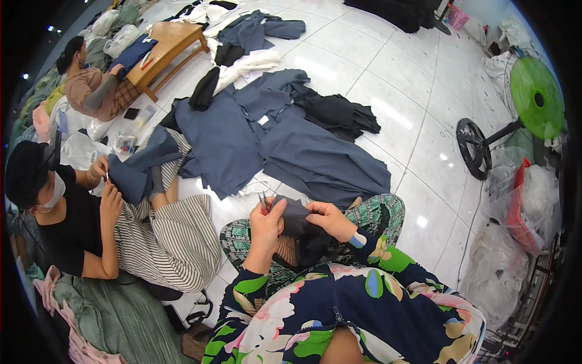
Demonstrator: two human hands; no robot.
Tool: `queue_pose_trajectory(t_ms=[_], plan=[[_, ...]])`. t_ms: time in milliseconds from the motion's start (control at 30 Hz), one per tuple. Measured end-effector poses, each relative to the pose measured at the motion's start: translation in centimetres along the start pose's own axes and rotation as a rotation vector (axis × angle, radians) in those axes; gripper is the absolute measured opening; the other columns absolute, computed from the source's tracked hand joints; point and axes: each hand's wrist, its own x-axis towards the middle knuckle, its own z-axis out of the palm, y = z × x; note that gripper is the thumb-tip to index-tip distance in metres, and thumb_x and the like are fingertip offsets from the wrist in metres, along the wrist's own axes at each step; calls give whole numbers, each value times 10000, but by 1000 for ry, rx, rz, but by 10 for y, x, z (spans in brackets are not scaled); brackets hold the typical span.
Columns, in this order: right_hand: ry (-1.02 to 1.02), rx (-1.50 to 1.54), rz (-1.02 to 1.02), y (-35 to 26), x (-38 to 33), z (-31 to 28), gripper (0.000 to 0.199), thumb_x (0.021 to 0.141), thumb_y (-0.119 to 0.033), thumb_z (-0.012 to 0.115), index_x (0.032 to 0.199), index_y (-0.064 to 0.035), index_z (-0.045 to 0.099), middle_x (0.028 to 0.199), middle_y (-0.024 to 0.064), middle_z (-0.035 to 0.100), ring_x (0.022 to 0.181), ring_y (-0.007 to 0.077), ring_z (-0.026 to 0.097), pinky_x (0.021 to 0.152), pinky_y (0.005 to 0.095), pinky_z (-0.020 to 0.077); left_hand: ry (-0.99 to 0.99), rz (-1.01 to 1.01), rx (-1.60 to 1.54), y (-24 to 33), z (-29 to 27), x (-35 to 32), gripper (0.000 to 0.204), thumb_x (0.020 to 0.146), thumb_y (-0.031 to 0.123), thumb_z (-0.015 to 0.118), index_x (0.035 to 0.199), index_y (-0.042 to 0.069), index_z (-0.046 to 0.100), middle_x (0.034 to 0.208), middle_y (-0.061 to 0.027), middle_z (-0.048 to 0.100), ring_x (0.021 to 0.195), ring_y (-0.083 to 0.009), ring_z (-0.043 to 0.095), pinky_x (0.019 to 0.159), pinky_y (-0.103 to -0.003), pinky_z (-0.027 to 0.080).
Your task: The person sorts through fabric pieces on the floor and trims loose threads from garment pieces using thread snips.
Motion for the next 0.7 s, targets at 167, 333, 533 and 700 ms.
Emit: queue_pose_trajectory(t_ms=[167,333,533,700], plan=[[16,344,226,-10,10,9,131,860,-77,609,978,-21,626,888,12,643,771,82,606,705,213,477,91,41,169,-7,-29,1,130,850,114,668,925,35,598,599,63,478,419,-23,376,379,-187,262],[53,232,269,-7,24,16,131,847,-77,634,964,-20,636,880,8,642,768,77,600,701,210,473,278,698,807,-12,-41,2,158,829,82,650,952,-13,620,769,-42,581,596,-125,510,521,-238,408],[33,165,294,-9,27,27,178,818,-49,649,991,-9,638,895,17,646,769,79,599,700,210,470,-29,661,776,-14,-29,-2,47,817,61,653,835,18,656,815,-55,588,626,-136,516,567,-255,416],[-21,226,336,-8,26,27,214,806,-14,637,1019,4,633,914,33,652,785,94,611,720,224,485,39,462,731,-26,-46,14,151,866,172,632,843,23,629,657,-25,543,547,-125,501,489,-256,380]])
